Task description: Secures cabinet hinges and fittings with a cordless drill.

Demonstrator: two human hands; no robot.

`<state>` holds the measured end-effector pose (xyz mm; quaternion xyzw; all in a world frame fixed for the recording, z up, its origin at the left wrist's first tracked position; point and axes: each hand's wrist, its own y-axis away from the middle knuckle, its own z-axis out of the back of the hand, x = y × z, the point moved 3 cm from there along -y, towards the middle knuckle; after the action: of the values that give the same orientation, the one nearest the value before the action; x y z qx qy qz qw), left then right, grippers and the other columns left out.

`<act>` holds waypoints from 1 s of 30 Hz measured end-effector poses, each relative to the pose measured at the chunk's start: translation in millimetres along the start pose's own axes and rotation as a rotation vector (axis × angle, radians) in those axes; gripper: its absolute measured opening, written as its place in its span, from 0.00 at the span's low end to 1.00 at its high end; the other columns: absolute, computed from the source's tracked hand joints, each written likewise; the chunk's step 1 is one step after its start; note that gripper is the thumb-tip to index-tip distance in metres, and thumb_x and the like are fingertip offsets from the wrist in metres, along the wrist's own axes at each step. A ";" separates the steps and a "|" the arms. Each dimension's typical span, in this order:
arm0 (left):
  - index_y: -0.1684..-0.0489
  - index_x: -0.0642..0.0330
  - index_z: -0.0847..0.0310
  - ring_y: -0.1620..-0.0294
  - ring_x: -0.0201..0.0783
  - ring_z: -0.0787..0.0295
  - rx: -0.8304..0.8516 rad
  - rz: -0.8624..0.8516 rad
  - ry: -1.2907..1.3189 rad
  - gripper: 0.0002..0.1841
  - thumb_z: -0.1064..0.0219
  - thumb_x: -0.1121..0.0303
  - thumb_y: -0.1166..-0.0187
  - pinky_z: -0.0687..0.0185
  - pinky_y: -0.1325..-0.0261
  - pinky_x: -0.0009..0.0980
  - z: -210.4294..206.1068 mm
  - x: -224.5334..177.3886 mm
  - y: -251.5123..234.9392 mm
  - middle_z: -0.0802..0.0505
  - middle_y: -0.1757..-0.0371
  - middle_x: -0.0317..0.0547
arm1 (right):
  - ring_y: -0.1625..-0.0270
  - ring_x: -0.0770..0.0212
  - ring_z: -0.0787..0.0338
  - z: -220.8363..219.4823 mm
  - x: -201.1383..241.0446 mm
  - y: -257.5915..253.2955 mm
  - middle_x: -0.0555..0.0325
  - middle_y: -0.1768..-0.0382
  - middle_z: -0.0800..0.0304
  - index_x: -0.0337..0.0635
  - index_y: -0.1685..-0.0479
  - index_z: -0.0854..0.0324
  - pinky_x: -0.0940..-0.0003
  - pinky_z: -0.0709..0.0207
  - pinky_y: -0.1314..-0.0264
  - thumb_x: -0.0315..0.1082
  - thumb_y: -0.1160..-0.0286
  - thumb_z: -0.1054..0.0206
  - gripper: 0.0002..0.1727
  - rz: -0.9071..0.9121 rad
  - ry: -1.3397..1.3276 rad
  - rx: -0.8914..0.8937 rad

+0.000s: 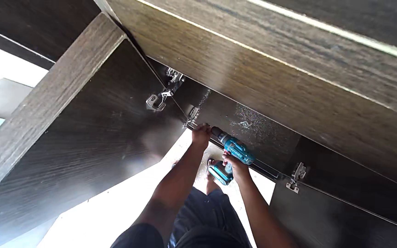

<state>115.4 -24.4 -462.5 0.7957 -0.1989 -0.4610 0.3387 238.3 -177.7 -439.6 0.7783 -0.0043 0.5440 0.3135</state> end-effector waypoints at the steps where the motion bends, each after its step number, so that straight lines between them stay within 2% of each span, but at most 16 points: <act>1: 0.45 0.64 0.24 0.69 0.38 0.17 -0.015 0.021 0.038 0.09 0.45 0.67 0.07 0.14 0.60 0.36 2.4 -2.3 1.0 0.15 0.64 0.46 | 0.74 0.64 0.13 -3.3 -1.1 -1.2 0.53 0.69 0.08 0.27 0.46 0.16 0.69 0.14 0.67 0.22 0.35 0.26 0.17 -0.001 0.004 0.012; 2: 0.44 0.62 0.25 0.69 0.38 0.18 -0.021 0.037 0.062 0.10 0.45 0.65 0.07 0.15 0.61 0.36 5.0 -4.2 1.2 0.16 0.63 0.46 | 0.73 0.64 0.13 -5.8 -3.2 -2.3 0.52 0.69 0.09 0.27 0.46 0.16 0.69 0.14 0.66 0.23 0.35 0.26 0.17 -0.003 0.008 0.027; 4: 0.49 0.58 0.26 0.71 0.38 0.20 -0.006 0.049 0.116 0.11 0.49 0.61 0.06 0.17 0.63 0.36 9.0 -8.8 3.3 0.17 0.65 0.43 | 0.74 0.64 0.14 -10.0 -6.0 -4.3 0.53 0.70 0.09 0.27 0.47 0.16 0.68 0.14 0.65 0.24 0.35 0.25 0.17 -0.007 0.008 0.041; 6: 0.52 0.58 0.26 0.71 0.38 0.17 0.006 0.046 0.148 0.13 0.50 0.59 0.06 0.15 0.62 0.37 12.6 -15.2 4.7 0.16 0.67 0.43 | 0.74 0.65 0.14 -15.2 -5.6 -5.7 0.54 0.71 0.10 0.28 0.47 0.16 0.69 0.14 0.65 0.24 0.35 0.25 0.16 -0.020 0.006 0.059; 11: 0.50 0.58 0.24 0.73 0.38 0.18 0.026 0.046 0.134 0.13 0.48 0.58 0.06 0.16 0.66 0.36 18.8 -20.8 -4.3 0.14 0.65 0.45 | 0.75 0.66 0.15 -21.5 -2.2 -8.4 0.54 0.71 0.10 0.28 0.47 0.16 0.70 0.15 0.67 0.22 0.36 0.26 0.17 -0.028 -0.028 0.079; 15: 0.46 0.58 0.24 0.69 0.39 0.17 0.027 0.053 0.142 0.13 0.47 0.58 0.07 0.15 0.63 0.35 16.8 -22.8 -10.1 0.14 0.62 0.46 | 0.73 0.67 0.14 -19.6 1.2 -14.4 0.54 0.70 0.09 0.28 0.49 0.15 0.71 0.14 0.64 0.23 0.35 0.26 0.15 -0.038 -0.003 0.092; 19: 0.51 0.58 0.25 0.69 0.38 0.17 0.003 0.047 0.137 0.12 0.45 0.58 0.08 0.15 0.63 0.35 12.9 -24.8 -10.1 0.15 0.64 0.44 | 0.71 0.68 0.14 -16.5 5.3 -18.1 0.56 0.69 0.09 0.29 0.49 0.15 0.72 0.15 0.61 0.25 0.32 0.26 0.14 -0.083 0.052 0.105; 23: 0.48 0.58 0.24 0.68 0.36 0.17 -0.004 0.062 0.171 0.12 0.45 0.59 0.08 0.15 0.62 0.33 5.0 -32.0 0.7 0.15 0.62 0.43 | 0.73 0.68 0.14 -17.9 11.7 -19.2 0.58 0.72 0.09 0.30 0.51 0.14 0.72 0.15 0.63 0.25 0.36 0.25 0.14 -0.075 0.063 0.093; 30: 0.57 0.55 0.26 0.77 0.32 0.21 -0.027 0.072 0.178 0.12 0.46 0.59 0.07 0.18 0.70 0.29 0.5 -37.7 6.2 0.17 0.71 0.38 | 0.75 0.67 0.15 -22.3 22.0 -18.4 0.55 0.72 0.09 0.28 0.53 0.14 0.71 0.15 0.67 0.22 0.39 0.24 0.14 -0.010 0.042 0.094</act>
<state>96.2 -5.1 -435.6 0.8212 -0.1904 -0.3787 0.3820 234.8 -144.6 -425.1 0.7807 0.0316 0.5581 0.2792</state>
